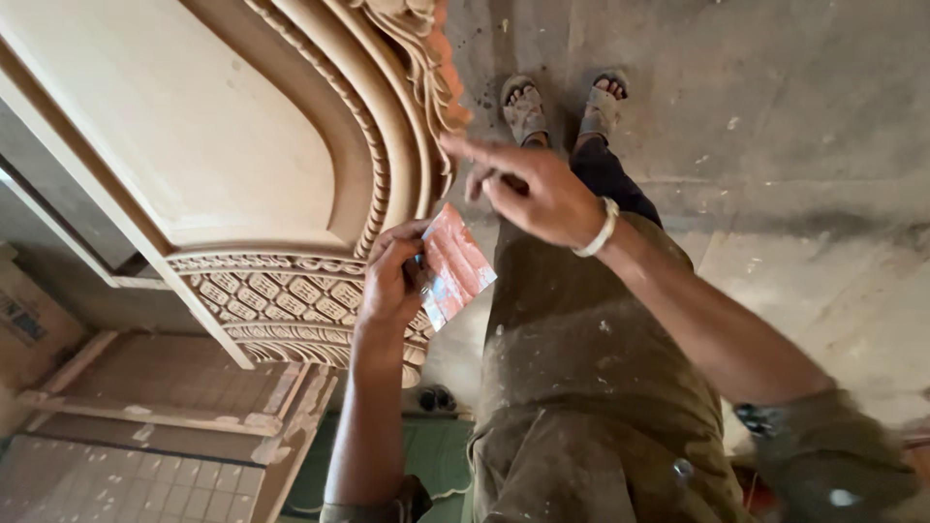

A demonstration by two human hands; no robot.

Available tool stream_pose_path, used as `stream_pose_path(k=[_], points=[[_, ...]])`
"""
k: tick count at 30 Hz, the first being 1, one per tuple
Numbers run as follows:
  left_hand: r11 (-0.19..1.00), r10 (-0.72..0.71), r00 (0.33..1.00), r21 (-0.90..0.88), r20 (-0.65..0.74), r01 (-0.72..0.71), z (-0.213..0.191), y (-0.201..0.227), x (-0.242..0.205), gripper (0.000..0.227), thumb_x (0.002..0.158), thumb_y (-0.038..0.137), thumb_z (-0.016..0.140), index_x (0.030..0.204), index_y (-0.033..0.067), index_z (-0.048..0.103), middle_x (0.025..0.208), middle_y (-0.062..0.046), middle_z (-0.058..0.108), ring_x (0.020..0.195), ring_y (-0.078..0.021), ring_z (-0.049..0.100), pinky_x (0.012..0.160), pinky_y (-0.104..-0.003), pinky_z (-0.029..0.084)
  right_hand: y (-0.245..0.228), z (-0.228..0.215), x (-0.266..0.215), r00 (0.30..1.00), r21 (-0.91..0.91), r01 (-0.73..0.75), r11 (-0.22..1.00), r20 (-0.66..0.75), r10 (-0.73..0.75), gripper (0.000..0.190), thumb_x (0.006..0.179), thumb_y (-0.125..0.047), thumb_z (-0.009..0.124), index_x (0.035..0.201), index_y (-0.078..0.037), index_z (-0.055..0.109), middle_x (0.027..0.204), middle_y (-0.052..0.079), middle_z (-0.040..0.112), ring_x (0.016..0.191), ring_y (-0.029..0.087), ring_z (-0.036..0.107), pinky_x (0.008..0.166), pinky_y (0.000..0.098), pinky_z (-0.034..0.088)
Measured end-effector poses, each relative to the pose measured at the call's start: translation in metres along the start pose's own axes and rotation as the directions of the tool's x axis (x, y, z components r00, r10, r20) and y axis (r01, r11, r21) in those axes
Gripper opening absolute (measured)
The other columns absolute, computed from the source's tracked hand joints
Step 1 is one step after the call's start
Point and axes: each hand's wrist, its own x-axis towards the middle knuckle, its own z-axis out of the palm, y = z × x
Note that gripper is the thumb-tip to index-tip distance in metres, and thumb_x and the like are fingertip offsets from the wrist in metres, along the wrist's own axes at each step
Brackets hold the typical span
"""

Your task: The person applies a reddish-brown putty to the carved details of a large wooden furniture piece using a small metal spatula. They repeatedly scoop the putty from a container and smooth it into the grooves of the floral and geometric carvings.

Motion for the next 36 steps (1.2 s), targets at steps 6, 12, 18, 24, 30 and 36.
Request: stream_pose_path(k=[6, 12, 18, 24, 30, 36], points=[[0.99, -0.023, 0.981, -0.136, 0.191, 0.049, -0.006, 0.014, 0.023, 0.04, 0.092, 0.004, 0.045, 0.122, -0.0129, 0.065, 0.109, -0.021, 0.073, 0.098, -0.0262, 0.072, 0.096, -0.036, 0.057, -0.056, -0.016, -0.025, 0.946, -0.605, 0.251, 0.756, 0.32, -0.058, 0.054, 0.09, -0.01, 0.061, 0.142, -0.025, 0.052, 0.1, -0.001, 0.071, 0.071, 0.012, 0.064, 0.056, 0.027, 0.057], [0.989, 0.01, 0.971, -0.147, 0.239, 0.026, -0.029, 0.04, 0.02, 0.04, 0.095, 0.007, 0.045, 0.124, -0.0126, 0.064, 0.111, -0.022, 0.074, 0.099, -0.0272, 0.073, 0.096, -0.037, 0.057, -0.062, -0.004, 0.016, 0.959, -0.852, -0.023, 0.523, 0.129, 0.252, 0.066, 0.097, -0.018, 0.062, 0.158, -0.023, 0.037, 0.092, 0.007, 0.071, 0.046, 0.015, 0.055, 0.037, 0.0295, 0.049], [0.995, -0.028, 0.979, -0.091, 0.201, 0.048, -0.043, 0.046, 0.015, 0.037, 0.098, 0.004, 0.046, 0.124, -0.0123, 0.066, 0.11, -0.02, 0.074, 0.098, -0.0247, 0.072, 0.095, -0.036, 0.057, -0.048, 0.047, 0.022, 0.975, -0.782, -0.216, 0.584, -0.144, 0.168, 0.077, 0.097, -0.028, 0.067, 0.163, -0.012, 0.028, 0.059, 0.005, 0.06, 0.043, 0.019, 0.049, 0.04, 0.0344, 0.043], [0.994, -0.107, 0.974, 0.014, 0.199, 0.107, -0.052, 0.04, 0.027, 0.031, 0.097, 0.001, 0.048, 0.117, -0.0097, 0.069, 0.103, -0.018, 0.074, 0.089, -0.0227, 0.073, 0.086, -0.036, 0.061, -0.048, 0.027, -0.005, 0.954, -0.808, -0.283, 0.517, -0.182, 0.238, 0.071, 0.102, -0.018, 0.065, 0.164, -0.016, 0.03, 0.062, 0.004, 0.066, 0.042, 0.012, 0.049, 0.034, 0.0276, 0.042], [0.974, -0.213, 0.932, 0.141, 0.292, 0.178, -0.029, 0.016, 0.035, 0.032, 0.097, -0.004, 0.051, 0.12, -0.011, 0.072, 0.094, -0.014, 0.072, 0.074, -0.0155, 0.066, 0.069, -0.029, 0.055, -0.056, 0.018, -0.05, 0.986, -0.213, -0.081, 0.974, 0.124, 0.11, 0.066, 0.1, -0.01, 0.056, 0.16, -0.02, 0.029, 0.146, 0.017, 0.058, 0.054, 0.01, 0.061, 0.054, 0.0264, 0.059], [0.94, -0.334, 0.929, 0.128, 0.16, 0.316, 0.015, 0.025, 0.027, 0.032, 0.089, -0.003, 0.045, 0.112, -0.011, 0.066, 0.091, -0.015, 0.073, 0.074, -0.0186, 0.07, 0.073, -0.031, 0.06, -0.039, 0.01, -0.098, 0.986, 0.088, -0.083, 0.993, 0.151, 0.069, 0.059, 0.103, -0.009, 0.058, 0.156, -0.026, 0.039, 0.138, 0.008, 0.063, 0.085, 0.014, 0.074, 0.074, 0.0303, 0.068]])
